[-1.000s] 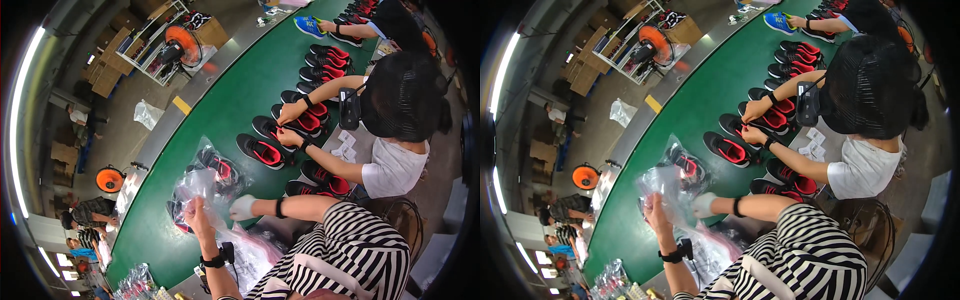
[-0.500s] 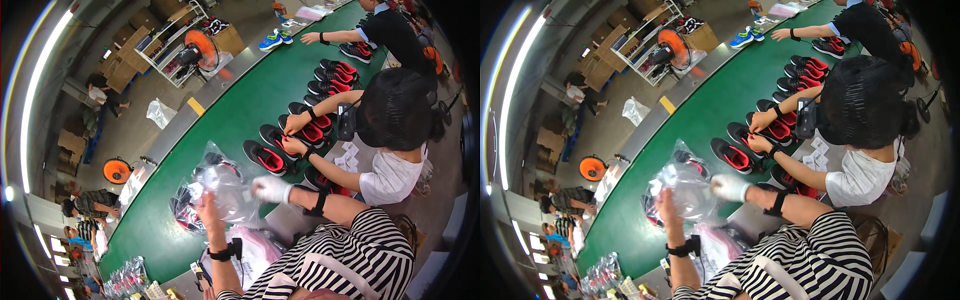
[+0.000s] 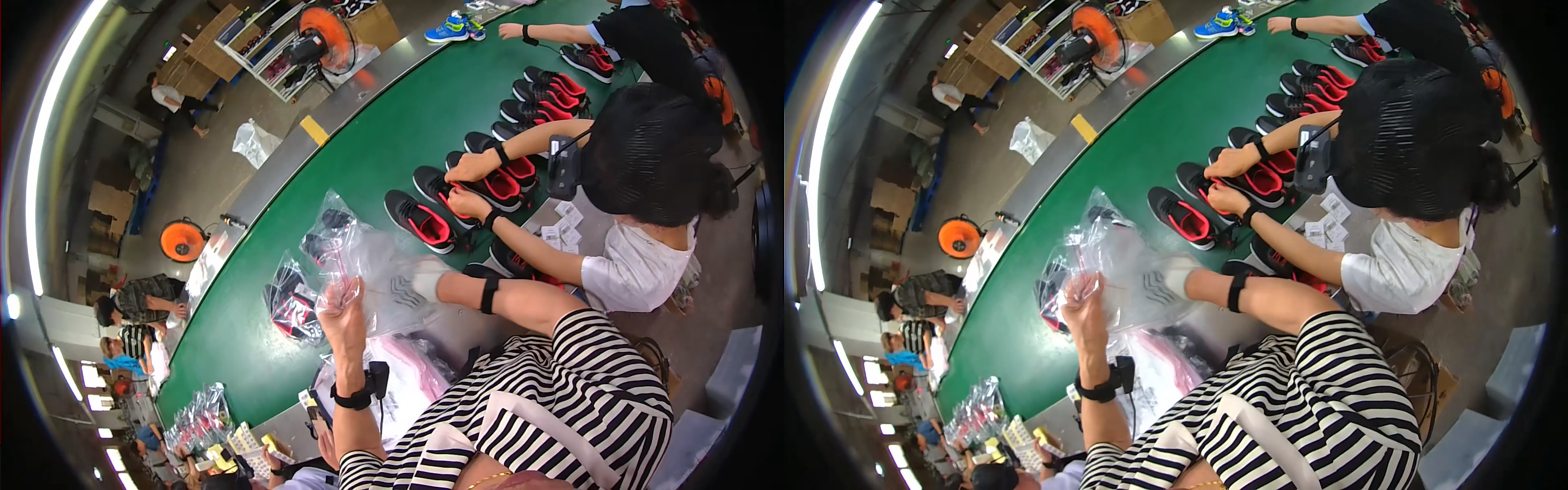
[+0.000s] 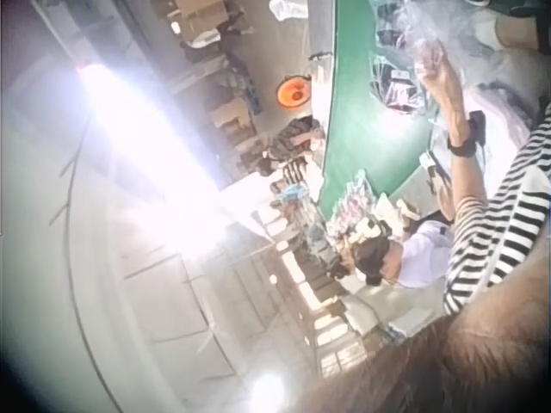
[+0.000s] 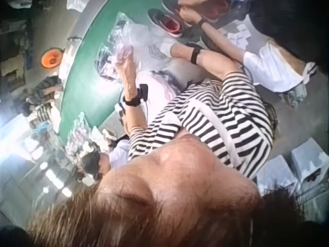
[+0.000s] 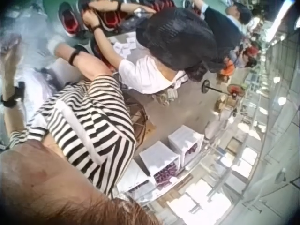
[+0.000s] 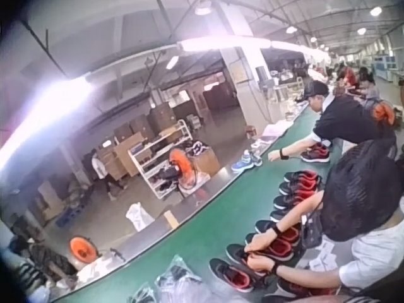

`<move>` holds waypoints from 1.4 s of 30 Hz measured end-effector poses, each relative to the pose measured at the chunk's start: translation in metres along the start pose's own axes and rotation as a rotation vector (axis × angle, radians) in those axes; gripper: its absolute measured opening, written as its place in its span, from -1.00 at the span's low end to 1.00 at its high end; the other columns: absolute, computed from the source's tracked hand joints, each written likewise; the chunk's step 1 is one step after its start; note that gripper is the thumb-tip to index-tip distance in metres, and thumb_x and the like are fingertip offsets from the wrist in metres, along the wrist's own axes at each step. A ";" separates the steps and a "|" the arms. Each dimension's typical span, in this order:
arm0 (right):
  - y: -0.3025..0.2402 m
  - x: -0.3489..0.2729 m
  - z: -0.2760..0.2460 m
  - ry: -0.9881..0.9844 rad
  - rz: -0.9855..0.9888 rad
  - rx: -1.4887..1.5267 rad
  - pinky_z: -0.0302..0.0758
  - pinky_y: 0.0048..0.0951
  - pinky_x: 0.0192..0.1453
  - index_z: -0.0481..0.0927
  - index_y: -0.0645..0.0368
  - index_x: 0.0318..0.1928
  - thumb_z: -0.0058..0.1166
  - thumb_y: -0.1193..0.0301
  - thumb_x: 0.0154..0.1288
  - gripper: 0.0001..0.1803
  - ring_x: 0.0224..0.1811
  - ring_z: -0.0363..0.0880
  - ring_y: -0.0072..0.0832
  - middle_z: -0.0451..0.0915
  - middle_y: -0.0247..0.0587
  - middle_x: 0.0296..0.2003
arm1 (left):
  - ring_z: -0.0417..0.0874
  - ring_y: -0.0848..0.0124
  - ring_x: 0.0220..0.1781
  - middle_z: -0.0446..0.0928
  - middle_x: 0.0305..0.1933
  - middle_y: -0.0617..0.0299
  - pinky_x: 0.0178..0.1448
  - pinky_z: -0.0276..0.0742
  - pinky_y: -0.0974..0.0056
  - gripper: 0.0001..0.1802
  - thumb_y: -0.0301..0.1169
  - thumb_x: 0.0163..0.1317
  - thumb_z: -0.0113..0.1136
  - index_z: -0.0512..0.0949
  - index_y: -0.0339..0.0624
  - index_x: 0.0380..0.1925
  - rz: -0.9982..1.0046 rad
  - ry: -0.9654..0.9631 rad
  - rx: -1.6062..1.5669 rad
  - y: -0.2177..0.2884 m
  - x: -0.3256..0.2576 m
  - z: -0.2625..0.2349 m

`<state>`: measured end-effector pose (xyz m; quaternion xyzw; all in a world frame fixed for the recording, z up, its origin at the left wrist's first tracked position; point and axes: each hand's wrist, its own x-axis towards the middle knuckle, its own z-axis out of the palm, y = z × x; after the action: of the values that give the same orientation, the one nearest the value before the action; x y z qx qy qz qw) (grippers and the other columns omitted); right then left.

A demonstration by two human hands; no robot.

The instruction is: Placing pairs of athletic shoes into plastic bags and then into a cardboard box on an assembly line.

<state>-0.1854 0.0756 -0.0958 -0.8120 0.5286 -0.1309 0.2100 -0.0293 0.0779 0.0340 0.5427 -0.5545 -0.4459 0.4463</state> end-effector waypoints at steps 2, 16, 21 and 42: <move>-0.002 -0.008 0.006 0.005 0.032 0.070 0.46 -0.29 -0.01 0.63 0.08 -0.27 0.00 0.28 0.05 -0.73 -0.11 0.56 -0.25 0.62 -0.14 -0.24 | 0.40 0.66 -0.38 0.53 -0.42 0.36 -0.31 0.32 0.51 -0.94 -0.55 0.17 0.16 0.54 -0.33 -0.37 0.062 -0.026 0.074 -0.009 -0.006 -0.012; -0.069 -0.032 -0.023 0.006 -0.271 0.503 0.47 -0.16 -0.26 0.53 0.03 -0.24 -0.06 0.28 0.17 -0.80 -0.35 0.58 -0.09 0.59 -0.07 -0.42 | 0.30 0.68 -0.44 0.42 -0.51 0.45 -0.38 0.21 0.52 -0.88 -0.49 0.18 0.19 0.53 -0.34 -0.45 0.008 0.209 0.088 -0.054 -0.011 -0.046; -0.047 -0.054 -0.023 0.048 -0.226 0.449 0.48 -0.19 -0.27 0.55 0.06 -0.27 -0.04 0.31 0.16 -0.82 -0.37 0.59 -0.16 0.60 -0.11 -0.43 | 0.30 0.67 -0.44 0.42 -0.50 0.45 -0.36 0.23 0.49 -0.84 -0.44 0.16 0.21 0.56 -0.36 -0.44 -0.059 0.166 0.122 -0.066 -0.016 -0.049; -0.012 -0.083 -0.017 0.354 0.285 1.219 0.48 -0.63 -0.38 0.51 0.27 -0.18 -0.12 0.30 0.37 -0.73 -0.49 0.48 -0.68 0.50 -0.34 -0.49 | 0.38 0.60 -0.38 0.50 -0.41 0.33 -0.27 0.30 0.47 -0.76 -0.36 0.18 0.22 0.57 -0.38 -0.34 -0.084 0.188 0.027 -0.082 -0.016 -0.062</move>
<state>-0.2171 0.1519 -0.0747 -0.4354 0.4888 -0.5100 0.5580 0.0484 0.0926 -0.0338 0.6109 -0.4928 -0.4041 0.4698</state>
